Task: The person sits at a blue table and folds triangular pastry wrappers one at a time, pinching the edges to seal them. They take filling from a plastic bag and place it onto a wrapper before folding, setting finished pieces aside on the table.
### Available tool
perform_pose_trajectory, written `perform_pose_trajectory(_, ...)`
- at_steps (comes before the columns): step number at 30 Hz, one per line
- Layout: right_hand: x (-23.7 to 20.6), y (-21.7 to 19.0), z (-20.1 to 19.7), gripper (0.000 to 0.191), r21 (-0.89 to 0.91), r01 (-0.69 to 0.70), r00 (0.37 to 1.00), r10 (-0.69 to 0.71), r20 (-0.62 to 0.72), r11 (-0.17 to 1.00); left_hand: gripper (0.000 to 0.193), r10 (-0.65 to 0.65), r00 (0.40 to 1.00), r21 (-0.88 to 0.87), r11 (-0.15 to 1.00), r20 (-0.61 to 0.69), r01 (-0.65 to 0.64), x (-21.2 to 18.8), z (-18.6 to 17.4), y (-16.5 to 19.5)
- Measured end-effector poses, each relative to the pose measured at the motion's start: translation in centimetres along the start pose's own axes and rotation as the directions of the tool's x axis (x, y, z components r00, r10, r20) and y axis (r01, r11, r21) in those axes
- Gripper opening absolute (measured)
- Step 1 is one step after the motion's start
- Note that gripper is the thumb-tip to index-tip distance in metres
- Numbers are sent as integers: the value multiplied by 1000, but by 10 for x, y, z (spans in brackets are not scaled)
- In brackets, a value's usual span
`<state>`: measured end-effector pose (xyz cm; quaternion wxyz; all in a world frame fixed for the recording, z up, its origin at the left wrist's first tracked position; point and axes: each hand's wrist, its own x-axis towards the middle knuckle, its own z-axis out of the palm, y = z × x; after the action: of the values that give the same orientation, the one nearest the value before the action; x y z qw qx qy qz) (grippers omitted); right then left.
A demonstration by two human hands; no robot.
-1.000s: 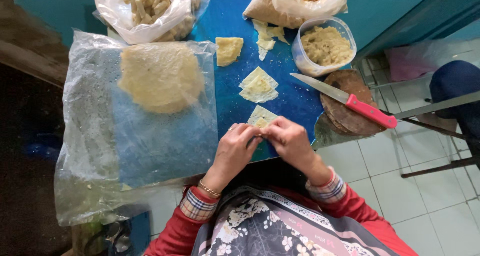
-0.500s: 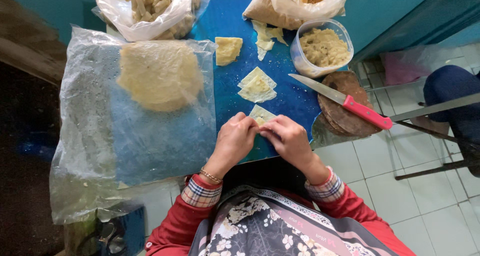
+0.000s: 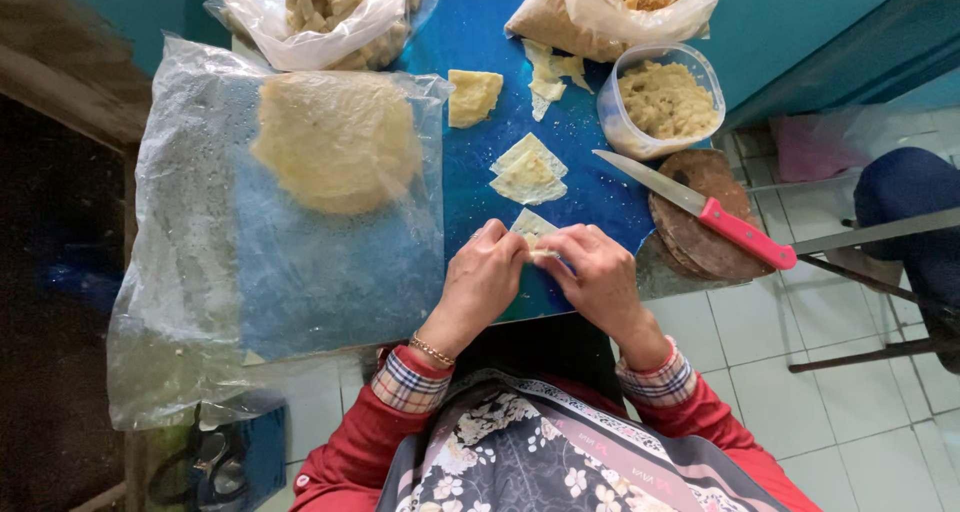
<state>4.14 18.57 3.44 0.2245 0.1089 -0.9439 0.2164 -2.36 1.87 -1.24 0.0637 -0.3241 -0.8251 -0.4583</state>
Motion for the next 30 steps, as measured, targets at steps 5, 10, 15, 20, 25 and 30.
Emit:
perform_pose_trajectory(5,5,6,4,8,-39,22,999,-21,33,999,4,-13,1000,-45,999,-20,12,3,-3,2)
perform_pose_trajectory(10,7,10,8,7,-23,-9,999,10,46,1000,6,89,995,-41,995,-43,-90,-3,-7,1)
perform_pose_trajectory(15,0,0,8,13,-41,95,991,-98,-87,995,4,73,997,12,997,-35,-73,1,-1,-5)
perform_pose_trajectory(20,1,2,3,9,-55,70,997,-72,-36,996,4,55,998,-14,998,14,-55,1,-4,-6)
perform_pose_trajectory(25,8,12,6,6,-24,-1,999,2,54,1000,13,99,995,-20,995,-7,-99,1,-10,3)
perform_pose_trajectory(30,15,26,11,9,32,-26,996,23,87,999,15,56,998,-56,997,-29,-57,4,-13,7)
